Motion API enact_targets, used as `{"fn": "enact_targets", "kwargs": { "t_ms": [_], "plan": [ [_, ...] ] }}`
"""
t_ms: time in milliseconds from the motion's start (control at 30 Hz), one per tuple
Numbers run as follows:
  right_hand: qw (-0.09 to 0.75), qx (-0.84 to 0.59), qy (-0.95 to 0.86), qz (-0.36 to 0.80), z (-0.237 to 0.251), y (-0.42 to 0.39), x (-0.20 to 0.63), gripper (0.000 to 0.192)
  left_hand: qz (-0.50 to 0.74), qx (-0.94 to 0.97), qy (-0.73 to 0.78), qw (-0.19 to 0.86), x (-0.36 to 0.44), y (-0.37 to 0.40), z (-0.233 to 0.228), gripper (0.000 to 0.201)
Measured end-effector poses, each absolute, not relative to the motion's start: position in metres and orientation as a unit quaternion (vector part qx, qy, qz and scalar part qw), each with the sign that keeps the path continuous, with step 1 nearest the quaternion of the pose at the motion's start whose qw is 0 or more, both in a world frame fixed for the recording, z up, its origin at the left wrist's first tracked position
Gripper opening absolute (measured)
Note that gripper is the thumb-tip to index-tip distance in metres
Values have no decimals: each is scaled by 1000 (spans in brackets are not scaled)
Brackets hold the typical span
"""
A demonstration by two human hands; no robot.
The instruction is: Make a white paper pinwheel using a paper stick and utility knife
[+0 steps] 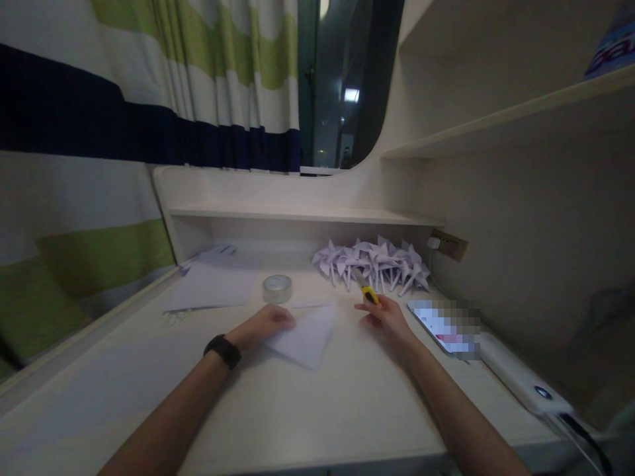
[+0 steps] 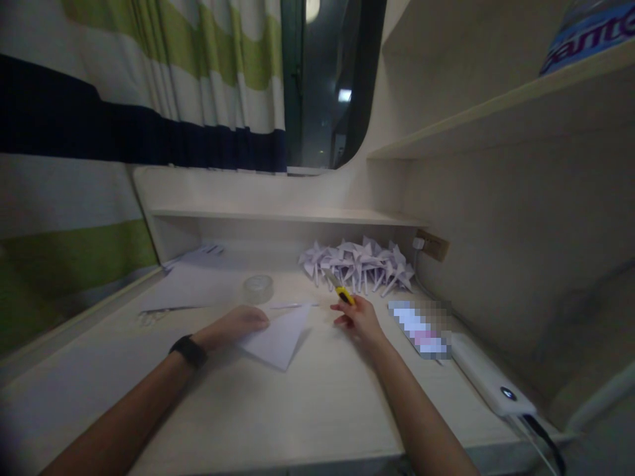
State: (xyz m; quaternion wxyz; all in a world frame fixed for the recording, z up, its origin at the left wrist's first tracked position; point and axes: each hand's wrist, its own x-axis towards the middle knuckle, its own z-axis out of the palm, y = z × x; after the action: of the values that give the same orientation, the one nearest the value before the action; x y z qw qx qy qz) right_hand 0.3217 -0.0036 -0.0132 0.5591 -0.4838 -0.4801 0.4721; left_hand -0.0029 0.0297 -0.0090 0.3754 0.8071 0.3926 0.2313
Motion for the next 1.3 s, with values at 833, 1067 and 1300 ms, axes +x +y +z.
{"fn": "enact_targets", "kwargs": {
  "t_ms": [833,1067,1300],
  "plan": [
    [-231,-654,-675,251,40,3,360,67,296,698,381,529,-11,17,3,44],
    [-233,-727,-583,278,48,9,345,65,259,713,357,545,-13,12,10,40],
    [-162,-790,-533,257,39,13,341,51,247,723,369,529,-14,14,8,39]
  ]
}}
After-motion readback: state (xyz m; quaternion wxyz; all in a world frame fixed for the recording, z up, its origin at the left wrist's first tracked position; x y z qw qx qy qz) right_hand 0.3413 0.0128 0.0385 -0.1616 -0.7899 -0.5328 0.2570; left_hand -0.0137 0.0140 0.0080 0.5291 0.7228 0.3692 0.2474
